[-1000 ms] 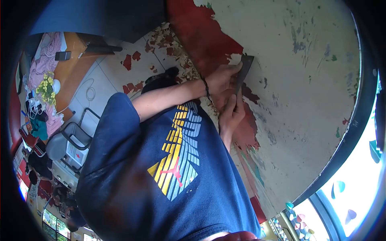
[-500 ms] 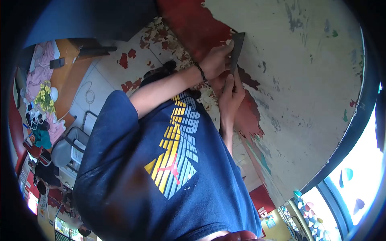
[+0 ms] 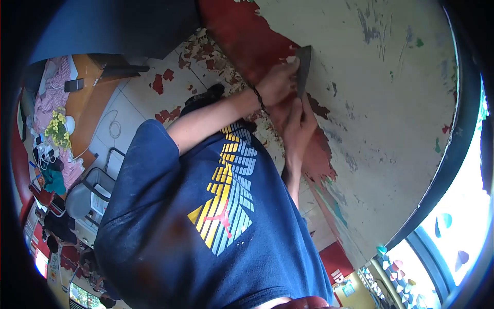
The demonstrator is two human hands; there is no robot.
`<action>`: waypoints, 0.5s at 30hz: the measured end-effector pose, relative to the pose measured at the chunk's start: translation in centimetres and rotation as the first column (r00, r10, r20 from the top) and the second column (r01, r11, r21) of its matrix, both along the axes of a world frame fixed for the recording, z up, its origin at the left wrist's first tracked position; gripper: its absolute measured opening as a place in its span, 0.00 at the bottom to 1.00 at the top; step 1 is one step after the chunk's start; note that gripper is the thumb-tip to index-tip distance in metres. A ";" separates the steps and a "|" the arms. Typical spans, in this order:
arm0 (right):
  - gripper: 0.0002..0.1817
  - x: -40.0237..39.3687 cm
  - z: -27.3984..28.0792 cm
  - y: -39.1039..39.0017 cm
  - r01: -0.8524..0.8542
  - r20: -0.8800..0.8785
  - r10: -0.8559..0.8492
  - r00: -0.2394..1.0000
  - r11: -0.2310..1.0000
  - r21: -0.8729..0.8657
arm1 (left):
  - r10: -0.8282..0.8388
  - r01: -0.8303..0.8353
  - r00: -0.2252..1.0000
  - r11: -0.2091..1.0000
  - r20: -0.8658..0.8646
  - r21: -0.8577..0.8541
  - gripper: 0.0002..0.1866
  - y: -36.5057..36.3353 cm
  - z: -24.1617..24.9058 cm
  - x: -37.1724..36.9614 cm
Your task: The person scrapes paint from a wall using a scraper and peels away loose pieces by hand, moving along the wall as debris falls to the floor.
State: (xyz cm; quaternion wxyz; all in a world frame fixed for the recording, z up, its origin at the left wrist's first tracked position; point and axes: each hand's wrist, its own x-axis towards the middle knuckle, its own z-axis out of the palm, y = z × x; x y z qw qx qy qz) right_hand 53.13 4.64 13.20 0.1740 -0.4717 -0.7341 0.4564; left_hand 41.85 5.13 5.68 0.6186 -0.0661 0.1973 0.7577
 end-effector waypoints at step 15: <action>0.20 0.7 2.6 -0.1 0.012 0.036 -0.006 0.999 0.988 -0.153 | -0.021 0.021 1.000 1.000 0.005 0.014 0.21 0.3 0.4 0.5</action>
